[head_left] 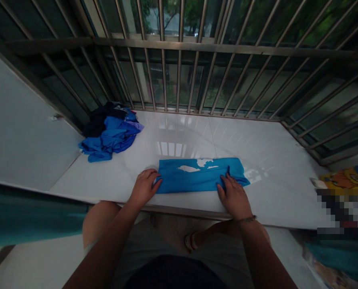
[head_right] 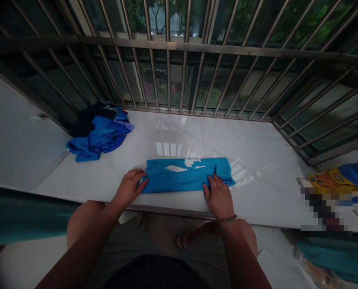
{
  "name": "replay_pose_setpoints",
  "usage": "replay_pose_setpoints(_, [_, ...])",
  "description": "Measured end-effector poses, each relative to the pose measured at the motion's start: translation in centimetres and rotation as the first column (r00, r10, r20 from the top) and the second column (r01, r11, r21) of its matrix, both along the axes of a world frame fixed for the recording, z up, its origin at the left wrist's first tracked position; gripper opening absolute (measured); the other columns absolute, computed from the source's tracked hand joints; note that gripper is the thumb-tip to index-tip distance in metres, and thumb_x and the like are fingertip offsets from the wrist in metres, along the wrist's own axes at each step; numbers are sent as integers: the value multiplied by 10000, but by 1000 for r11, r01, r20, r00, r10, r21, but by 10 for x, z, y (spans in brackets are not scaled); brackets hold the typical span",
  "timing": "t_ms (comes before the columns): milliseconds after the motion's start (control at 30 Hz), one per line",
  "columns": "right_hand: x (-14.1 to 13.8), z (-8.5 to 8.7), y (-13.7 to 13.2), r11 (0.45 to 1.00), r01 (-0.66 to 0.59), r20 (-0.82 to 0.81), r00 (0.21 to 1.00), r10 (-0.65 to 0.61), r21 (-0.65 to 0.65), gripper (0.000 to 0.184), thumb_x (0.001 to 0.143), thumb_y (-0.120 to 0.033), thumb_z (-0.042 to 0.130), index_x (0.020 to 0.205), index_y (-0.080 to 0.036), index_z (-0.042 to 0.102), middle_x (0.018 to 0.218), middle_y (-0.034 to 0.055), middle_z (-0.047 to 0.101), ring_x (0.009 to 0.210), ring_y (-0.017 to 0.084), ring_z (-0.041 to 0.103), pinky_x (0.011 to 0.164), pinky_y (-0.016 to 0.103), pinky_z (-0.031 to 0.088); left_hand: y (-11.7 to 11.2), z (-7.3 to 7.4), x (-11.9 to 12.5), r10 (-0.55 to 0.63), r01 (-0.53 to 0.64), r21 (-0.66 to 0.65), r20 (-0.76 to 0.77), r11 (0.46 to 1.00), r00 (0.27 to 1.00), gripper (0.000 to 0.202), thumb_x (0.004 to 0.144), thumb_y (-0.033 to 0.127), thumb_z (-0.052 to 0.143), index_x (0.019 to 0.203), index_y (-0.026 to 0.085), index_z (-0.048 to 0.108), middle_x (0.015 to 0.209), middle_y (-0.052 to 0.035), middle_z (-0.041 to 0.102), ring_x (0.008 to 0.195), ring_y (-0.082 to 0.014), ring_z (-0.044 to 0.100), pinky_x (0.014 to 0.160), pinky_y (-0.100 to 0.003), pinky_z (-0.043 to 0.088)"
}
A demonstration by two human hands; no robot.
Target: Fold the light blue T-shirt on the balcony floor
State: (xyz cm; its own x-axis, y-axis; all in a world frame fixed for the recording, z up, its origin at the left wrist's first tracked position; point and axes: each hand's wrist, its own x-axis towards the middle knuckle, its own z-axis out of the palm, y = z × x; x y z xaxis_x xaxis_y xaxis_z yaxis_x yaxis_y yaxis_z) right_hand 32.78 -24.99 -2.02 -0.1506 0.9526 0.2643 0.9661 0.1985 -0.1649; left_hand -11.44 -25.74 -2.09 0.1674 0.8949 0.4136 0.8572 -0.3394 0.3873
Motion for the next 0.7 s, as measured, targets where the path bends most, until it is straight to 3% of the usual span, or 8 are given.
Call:
replay_pose_setpoints(100, [6, 13, 4, 993, 113, 38, 993, -112, -25, 512, 1170, -474, 467, 1443, -148, 751, 1547, 231, 721, 1353, 402, 697, 1108, 551, 588, 1, 0, 1, -20, 20, 5, -8, 1000, 1000, 180, 1084, 378, 711, 1179, 255, 802, 1257, -124, 794, 1176, -339, 757, 1026, -522, 615])
replay_pose_setpoints(200, [16, 29, 8, 952, 290, 94, 955, -281, -98, 524, 1163, -463, 443, 1446, -134, 737, 1481, 255, 723, 1259, 422, 699, 989, 549, 602, 1, 1, 0, -26, 27, -18, 12, 999, 1000, 146, 1075, 354, 735, 1179, 262, 778, 1241, -110, 801, 1162, -331, 760, 1016, -513, 610])
replay_pose_setpoints(367, [34, 41, 20, 858, 472, 131, 881, -454, -203, 615, 1153, -531, 469, 1500, -64, 671, 1420, 303, 693, 1276, 455, 688, 985, 540, 590, 2, 4, 0, -43, 44, -36, 36, 998, 998, 90, 1066, 311, 752, 1141, 262, 753, 1209, -99, 803, 1132, -316, 754, 1006, -485, 596])
replay_pose_setpoints(533, [44, 39, 38, 838, 484, 111, 875, -472, -251, 673, 1139, -577, 513, 1480, -18, 669, 1364, 338, 714, 1247, 446, 731, 1012, 520, 576, 3, 6, 1, -49, 52, -53, 48, 997, 998, 45, 1057, 304, 763, 1042, 263, 772, 1185, -89, 798, 1108, -297, 758, 987, -460, 590])
replay_pose_setpoints(700, [46, 42, 52, 803, 463, 49, 875, -482, -374, 602, 1104, -564, 586, 1404, -58, 716, 1161, 278, 819, 1061, 387, 806, 863, 422, 562, 1, 10, 2, -35, 40, -60, 69, 997, 997, 112, 1090, 336, 707, 1057, 262, 783, 1149, -91, 790, 1093, -289, 755, 989, -459, 594])
